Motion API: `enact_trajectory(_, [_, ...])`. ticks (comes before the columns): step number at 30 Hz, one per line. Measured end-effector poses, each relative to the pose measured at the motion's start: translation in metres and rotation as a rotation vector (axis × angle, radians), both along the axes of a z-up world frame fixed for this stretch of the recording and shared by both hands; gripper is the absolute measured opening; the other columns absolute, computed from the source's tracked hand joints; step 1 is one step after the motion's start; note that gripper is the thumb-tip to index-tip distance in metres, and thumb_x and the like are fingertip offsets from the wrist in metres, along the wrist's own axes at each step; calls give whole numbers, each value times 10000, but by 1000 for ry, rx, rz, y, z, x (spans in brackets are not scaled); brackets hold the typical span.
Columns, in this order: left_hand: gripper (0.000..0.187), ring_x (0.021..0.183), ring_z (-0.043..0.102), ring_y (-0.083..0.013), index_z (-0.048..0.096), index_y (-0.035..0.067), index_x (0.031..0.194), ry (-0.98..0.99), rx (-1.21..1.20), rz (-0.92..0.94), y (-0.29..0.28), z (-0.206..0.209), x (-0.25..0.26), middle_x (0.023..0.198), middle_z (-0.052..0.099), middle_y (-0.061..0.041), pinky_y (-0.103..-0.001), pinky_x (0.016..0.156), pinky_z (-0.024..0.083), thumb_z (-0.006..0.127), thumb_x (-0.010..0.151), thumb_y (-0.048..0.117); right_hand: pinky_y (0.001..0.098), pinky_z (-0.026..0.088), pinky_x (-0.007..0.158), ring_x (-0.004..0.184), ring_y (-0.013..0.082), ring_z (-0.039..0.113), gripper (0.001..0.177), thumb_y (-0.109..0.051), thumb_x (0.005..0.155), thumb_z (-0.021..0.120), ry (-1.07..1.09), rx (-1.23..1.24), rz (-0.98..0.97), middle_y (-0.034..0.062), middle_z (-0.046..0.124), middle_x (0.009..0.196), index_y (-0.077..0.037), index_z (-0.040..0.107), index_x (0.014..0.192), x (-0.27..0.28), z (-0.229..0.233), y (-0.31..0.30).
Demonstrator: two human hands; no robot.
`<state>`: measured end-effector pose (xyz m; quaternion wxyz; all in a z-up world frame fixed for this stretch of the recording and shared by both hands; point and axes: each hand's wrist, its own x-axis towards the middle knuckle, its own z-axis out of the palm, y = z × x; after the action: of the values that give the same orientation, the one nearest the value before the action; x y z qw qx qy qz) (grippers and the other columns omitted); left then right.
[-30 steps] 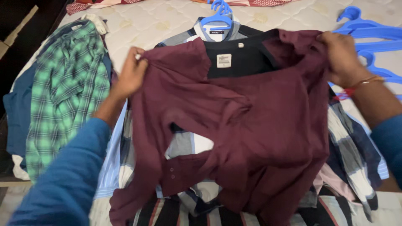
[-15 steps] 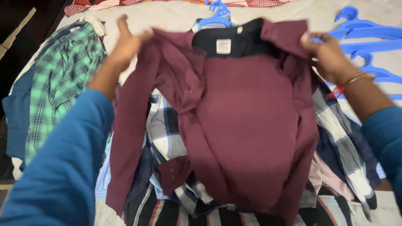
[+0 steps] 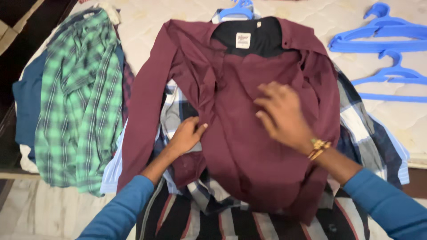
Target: The person smooths a plaid shirt on a bed, then picks up a maroon shirt, places it on a blue hanger, and buttons it. The person then smooths the maroon shirt and briefly handles a green plaid shirt.
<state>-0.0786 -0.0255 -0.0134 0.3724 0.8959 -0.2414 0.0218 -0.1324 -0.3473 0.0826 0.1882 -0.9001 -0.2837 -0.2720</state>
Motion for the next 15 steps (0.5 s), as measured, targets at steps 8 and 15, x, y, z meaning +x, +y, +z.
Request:
enact_trajectory(8, [412, 680, 618, -432, 597, 9, 742, -320, 86, 283, -17, 56, -30, 761, 639, -183, -519, 586, 454, 710, 964, 337, 370, 524, 905, 1047, 253, 683, 419, -318, 897, 737, 739, 293, 157, 122, 711, 1156, -31, 646, 1189, -32, -17, 83])
enact_trajectory(15, [439, 539, 584, -273, 555, -4, 762, -65, -218, 168, -63, 95, -37, 653, 588, -152, -416, 545, 475, 776, 951, 324, 365, 563, 737, 843, 223, 721, 689, -278, 792, 852, 911, 381, -79, 146, 735, 911, 45, 492, 1283, -27, -15, 104])
